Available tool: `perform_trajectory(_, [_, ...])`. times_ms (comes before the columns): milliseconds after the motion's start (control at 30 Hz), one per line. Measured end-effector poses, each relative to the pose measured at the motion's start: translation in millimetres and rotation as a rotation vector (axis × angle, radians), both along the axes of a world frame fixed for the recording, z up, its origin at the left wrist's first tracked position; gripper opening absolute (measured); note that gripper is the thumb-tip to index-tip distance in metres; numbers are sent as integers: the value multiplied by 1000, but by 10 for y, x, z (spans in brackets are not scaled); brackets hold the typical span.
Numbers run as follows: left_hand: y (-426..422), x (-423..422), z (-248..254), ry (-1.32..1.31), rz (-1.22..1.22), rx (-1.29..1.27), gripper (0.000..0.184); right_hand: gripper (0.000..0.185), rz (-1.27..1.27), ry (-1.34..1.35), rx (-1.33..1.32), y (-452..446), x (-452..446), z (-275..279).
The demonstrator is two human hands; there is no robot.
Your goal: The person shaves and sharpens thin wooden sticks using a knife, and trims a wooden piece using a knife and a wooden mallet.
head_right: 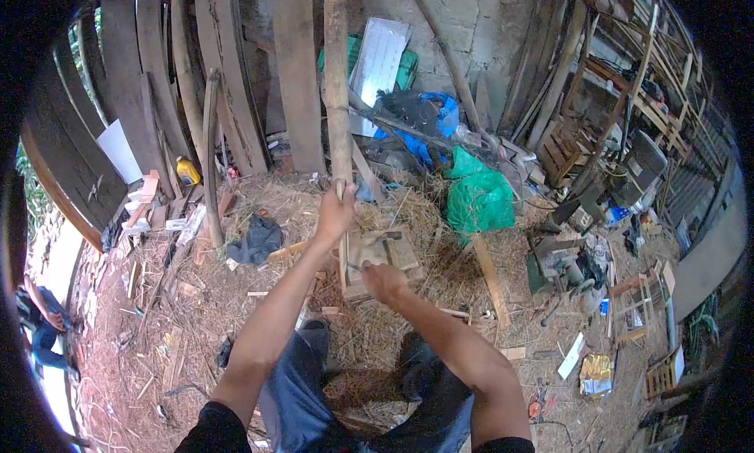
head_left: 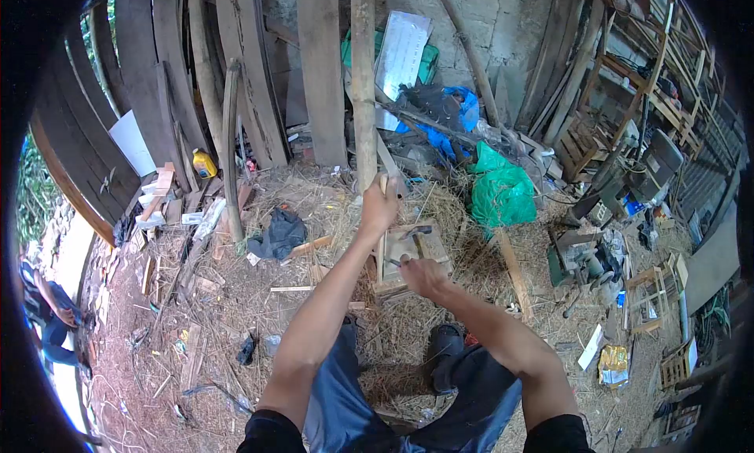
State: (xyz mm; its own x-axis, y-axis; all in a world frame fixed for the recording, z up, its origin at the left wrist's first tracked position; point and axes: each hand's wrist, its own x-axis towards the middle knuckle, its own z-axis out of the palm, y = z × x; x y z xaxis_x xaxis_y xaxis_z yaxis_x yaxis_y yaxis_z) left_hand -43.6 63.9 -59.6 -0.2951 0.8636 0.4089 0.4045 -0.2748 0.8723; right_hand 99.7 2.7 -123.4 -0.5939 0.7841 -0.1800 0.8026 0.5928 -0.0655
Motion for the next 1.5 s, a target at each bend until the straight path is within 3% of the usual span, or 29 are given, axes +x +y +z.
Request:
perform_trajectory(133, [-26, -31, -2, 16, 16, -21, 25, 19, -44, 66, 38, -50, -57, -13])
perform_trajectory(333, [19, -79, -64, 139, 35, 8, 26, 21, 178, 36, 176, 109, -183, -194])
perform_trajectory(400, [5, -167, 48, -221, -162, -94, 22, 25, 85, 100, 36, 285, -10, -306])
perform_trajectory(433, [17, -233, 28, -218, -165, -91, 22, 25, 82, 103, 40, 345, 97, -240])
perform_trajectory(500, [60, -433, -16, -528, -101, 14, 21, 29, 39, -59, -509, 568, 333, -33])
perform_trajectory(533, [79, -562, -61, -525, -103, 18, 21, 28, -14, -131, -586, 639, 446, 87])
perform_trajectory(600, [108, -815, -163, -849, -169, 44, 25, 28, -65, -202, -663, 763, 740, 184])
perform_trajectory(667, [101, -949, -240, -930, -216, 0, 27, 29, -23, 128, -469, 887, 1020, 85])
perform_trajectory(700, [106, -988, -287, -1014, -267, -43, 29, 29, -22, 130, -472, 845, 995, 53])
perform_trajectory(767, [209, -1013, -452, -1131, -382, -71, 30, 33, -277, 872, -428, 719, 869, 27])
perform_trajectory(800, [261, -1010, -487, -1243, -500, -93, 32, 41, -254, 897, -421, 624, 760, 153])
perform_trajectory(967, [158, -594, -128, -1238, -462, -80, 42, 40, -283, 880, -653, 486, 501, 440])
perform_trajectory(1033, [148, -509, -89, -1203, -403, -71, 49, 34, -290, 1034, -759, 503, 497, 406])
perform_trajectory(1100, [114, -428, -120, -1155, -411, -133, 56, 31, -297, 1112, -816, 512, 485, 388])
perform_trajectory(1167, [84, -270, -228, -1023, -350, -415, 57, 23, -328, 1124, -857, 511, 489, 392])
perform_trajectory(1267, [-68, 200, -503, -821, -414, -617, 48, 21, -482, 1150, -663, 651, 510, 143])
perform_trajectory(1333, [-147, 463, -659, -609, -670, -765, 36, 18, -562, 1158, -466, 688, 583, -5])
perform_trajectory(1400, [-137, 626, -760, -652, -637, -834, 32, 19, -629, 1118, -361, 871, 692, -476])
perform_trajectory(1500, [-23, 838, -908, -640, -593, -954, 27, 23, -781, 959, -144, 806, 830, -458])
